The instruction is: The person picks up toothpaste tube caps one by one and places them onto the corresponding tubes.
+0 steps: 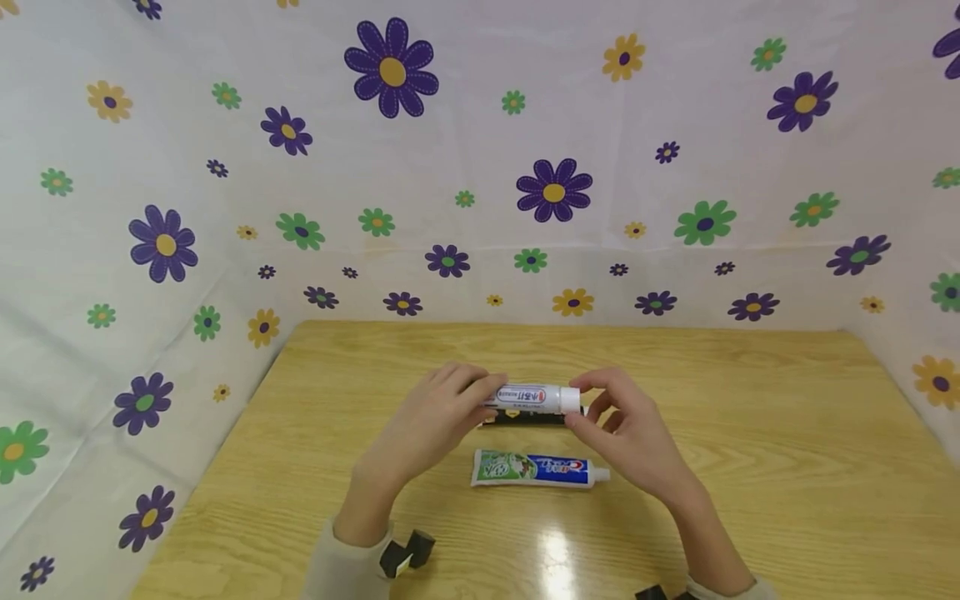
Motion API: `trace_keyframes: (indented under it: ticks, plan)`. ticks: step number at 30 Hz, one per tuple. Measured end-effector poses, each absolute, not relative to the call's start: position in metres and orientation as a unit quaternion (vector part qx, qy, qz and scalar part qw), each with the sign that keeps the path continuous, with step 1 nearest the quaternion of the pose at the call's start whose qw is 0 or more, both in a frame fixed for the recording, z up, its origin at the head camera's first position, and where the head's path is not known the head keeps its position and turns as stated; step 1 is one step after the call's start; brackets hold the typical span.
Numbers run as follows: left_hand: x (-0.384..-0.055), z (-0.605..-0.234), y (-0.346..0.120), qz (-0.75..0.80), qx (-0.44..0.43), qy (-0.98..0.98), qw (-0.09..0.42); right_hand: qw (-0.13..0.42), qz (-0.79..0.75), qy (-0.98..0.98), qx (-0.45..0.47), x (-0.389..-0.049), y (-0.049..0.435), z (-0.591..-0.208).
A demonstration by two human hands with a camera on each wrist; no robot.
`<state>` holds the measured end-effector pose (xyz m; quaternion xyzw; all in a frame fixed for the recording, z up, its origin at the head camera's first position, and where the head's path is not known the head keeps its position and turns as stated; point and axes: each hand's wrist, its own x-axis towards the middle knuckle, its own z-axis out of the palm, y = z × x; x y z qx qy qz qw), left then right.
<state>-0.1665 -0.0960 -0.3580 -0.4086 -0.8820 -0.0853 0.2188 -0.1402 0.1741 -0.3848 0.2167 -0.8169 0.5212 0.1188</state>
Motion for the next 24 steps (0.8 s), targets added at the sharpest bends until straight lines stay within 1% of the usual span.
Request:
trace_keyframes:
  ticks: [11, 18, 24]
  plan:
    - [-0.1646, -0.3574, -0.0946, -0.083, -0.416, -0.879, 0.215, 0.109, 0.518, -0.823, 0.208, -0.1396, 0.175, -0.3853]
    - [-0.1633, -0.3566, -0.0932, -0.078, -0.42, -0.876, 0.226, 0.095, 0.538, -0.818, 0.181, -0.1384, 0.1716, -0.3842]
    - [-0.1635, -0.3579, -0.0933, -0.082, -0.418, -0.877, 0.223, 0.122, 0.548, -0.806, 0.189, -0.1383, 0.1686, -0.3857]
